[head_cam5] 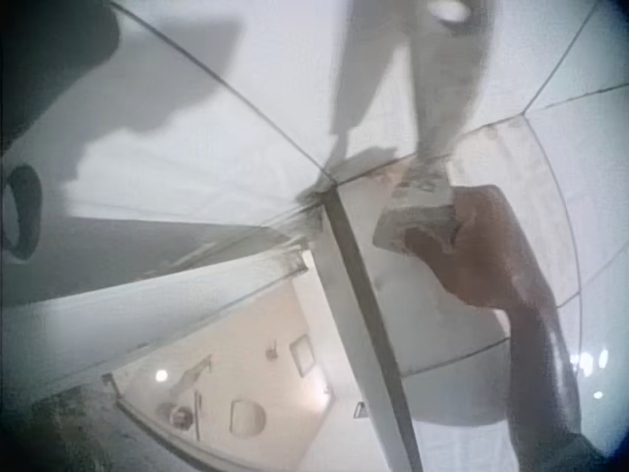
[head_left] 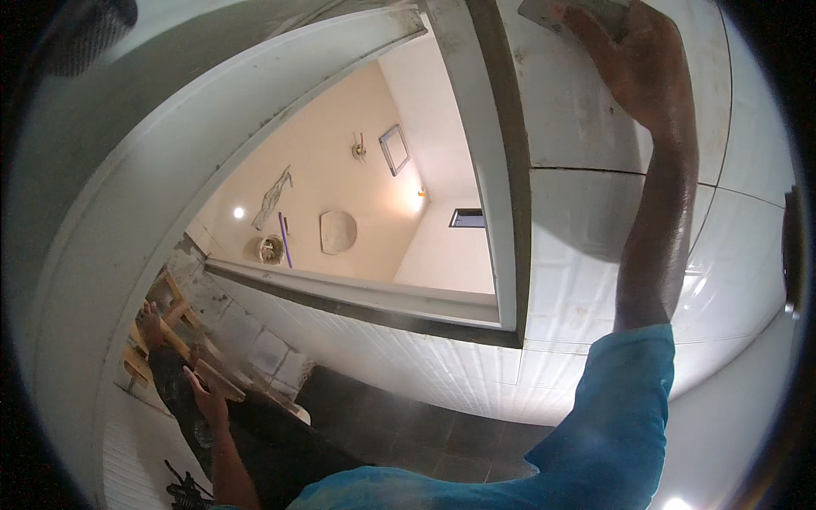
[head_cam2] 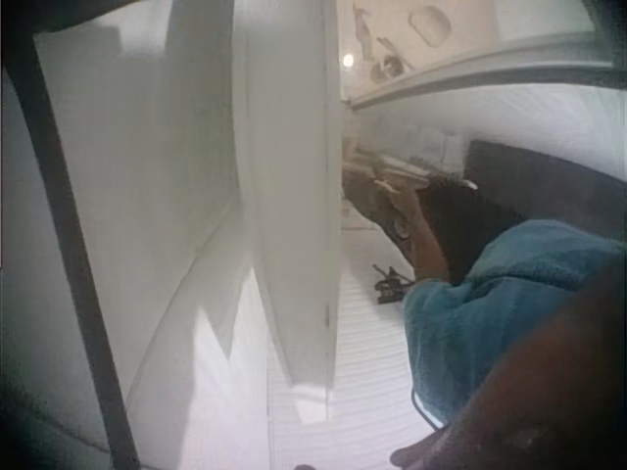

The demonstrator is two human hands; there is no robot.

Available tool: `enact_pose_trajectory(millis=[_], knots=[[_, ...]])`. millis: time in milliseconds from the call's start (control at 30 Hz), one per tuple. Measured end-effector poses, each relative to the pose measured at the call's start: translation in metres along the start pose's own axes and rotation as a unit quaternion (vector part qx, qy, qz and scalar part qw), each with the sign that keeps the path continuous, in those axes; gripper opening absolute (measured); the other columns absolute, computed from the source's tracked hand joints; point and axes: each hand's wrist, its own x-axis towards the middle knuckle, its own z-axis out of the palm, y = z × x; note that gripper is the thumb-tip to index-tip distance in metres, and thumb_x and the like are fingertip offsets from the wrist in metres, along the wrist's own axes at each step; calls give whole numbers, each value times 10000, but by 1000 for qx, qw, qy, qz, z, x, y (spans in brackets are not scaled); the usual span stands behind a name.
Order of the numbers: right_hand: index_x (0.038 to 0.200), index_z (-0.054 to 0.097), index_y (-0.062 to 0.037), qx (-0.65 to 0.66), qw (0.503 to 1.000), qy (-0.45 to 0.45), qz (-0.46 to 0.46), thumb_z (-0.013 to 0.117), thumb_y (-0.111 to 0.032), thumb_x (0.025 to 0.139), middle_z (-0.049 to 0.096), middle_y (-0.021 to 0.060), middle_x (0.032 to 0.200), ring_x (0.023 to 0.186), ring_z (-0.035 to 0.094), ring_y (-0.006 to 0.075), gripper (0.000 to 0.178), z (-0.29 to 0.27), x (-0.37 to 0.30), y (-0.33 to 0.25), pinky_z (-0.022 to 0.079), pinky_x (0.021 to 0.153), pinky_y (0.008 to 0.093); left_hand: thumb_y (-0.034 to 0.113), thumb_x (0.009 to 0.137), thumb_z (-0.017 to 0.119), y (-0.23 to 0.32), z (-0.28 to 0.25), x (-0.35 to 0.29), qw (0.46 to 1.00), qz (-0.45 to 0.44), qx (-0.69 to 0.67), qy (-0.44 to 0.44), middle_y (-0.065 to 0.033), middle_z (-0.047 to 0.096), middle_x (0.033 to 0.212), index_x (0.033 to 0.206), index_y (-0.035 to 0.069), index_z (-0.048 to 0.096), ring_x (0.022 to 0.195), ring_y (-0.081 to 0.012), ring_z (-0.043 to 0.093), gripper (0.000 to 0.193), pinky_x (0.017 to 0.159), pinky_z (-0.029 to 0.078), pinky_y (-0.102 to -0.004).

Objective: The person applies grout to the gaps between white wall tiles using a trowel and a sponge, then wipes the tile surfaces to remove excess material. The person works on the upper wall area near a doorway while standing on a wooden scaffold.

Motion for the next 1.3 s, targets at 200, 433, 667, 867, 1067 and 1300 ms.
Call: enact_pose_trajectory(millis=[200, 433, 667, 867, 1067, 1300], knots=[[1098, 736, -79, 4, 985, -137, 106, 690, -195, 917, 757, 118, 974, 830, 720, 234, 219, -1, 15, -24, 569, 791, 383, 867, 810, 397, 7, 0, -1, 1000, -20, -11, -3, -261, 181, 1608, 1585, 71, 99, 1474, -419, 237, 1151, 1185, 278, -538], [1137, 734, -132, -37, 990, -135, 16, 682, -172, 920, 754, 109, 957, 826, 710, 229, 227, 6, 14, -7, 564, 794, 376, 891, 786, 374, 1, 4, -4, 1000, -8, 4, -2, -274, 189, 1600, 1586, 71, 87, 1461, -434, 259, 1181, 1168, 306, -546], [1116, 749, -160, -160, 970, -180, -36, 682, -221, 925, 738, 87, 869, 803, 710, 202, 211, -4, 3, -7, 564, 752, 393, 876, 794, 407, -6, 8, -7, 1000, 0, -12, -1, -282, 193, 1596, 1585, 66, 85, 1460, -441, 254, 1177, 1166, 309, -548], [1132, 739, -119, -78, 960, -248, 102, 693, -281, 923, 747, 115, 997, 908, 724, 229, 268, -6, 16, -6, 593, 837, 394, 836, 828, 430, -6, 3, -8, 1000, -11, -21, -1, -279, 209, 1592, 1586, 65, 83, 1461, -437, 257, 1135, 1172, 298, -548], [1159, 708, -106, -136, 970, -151, -131, 700, -308, 898, 735, 89, 1055, 979, 701, 265, 330, 10, -27, 42, 584, 861, 391, 828, 844, 411, -10, 4, -4, 1000, -5, -29, 9, -275, 228, 1588, 1586, 65, 89, 1458, -432, 268, 1112, 1174, 295, -546], [1123, 741, -172, -123, 919, -39, -372, 767, -159, 698, 707, 44, 1180, 1163, 625, 278, 426, 19, -58, 80, 548, 961, 423, 819, 864, 376, -13, 7, -2, 1000, -7, -14, 4, -273, 235, 1587, 1586, 67, 103, 1455, -433, 276, 1078, 1182, 292, -511]])
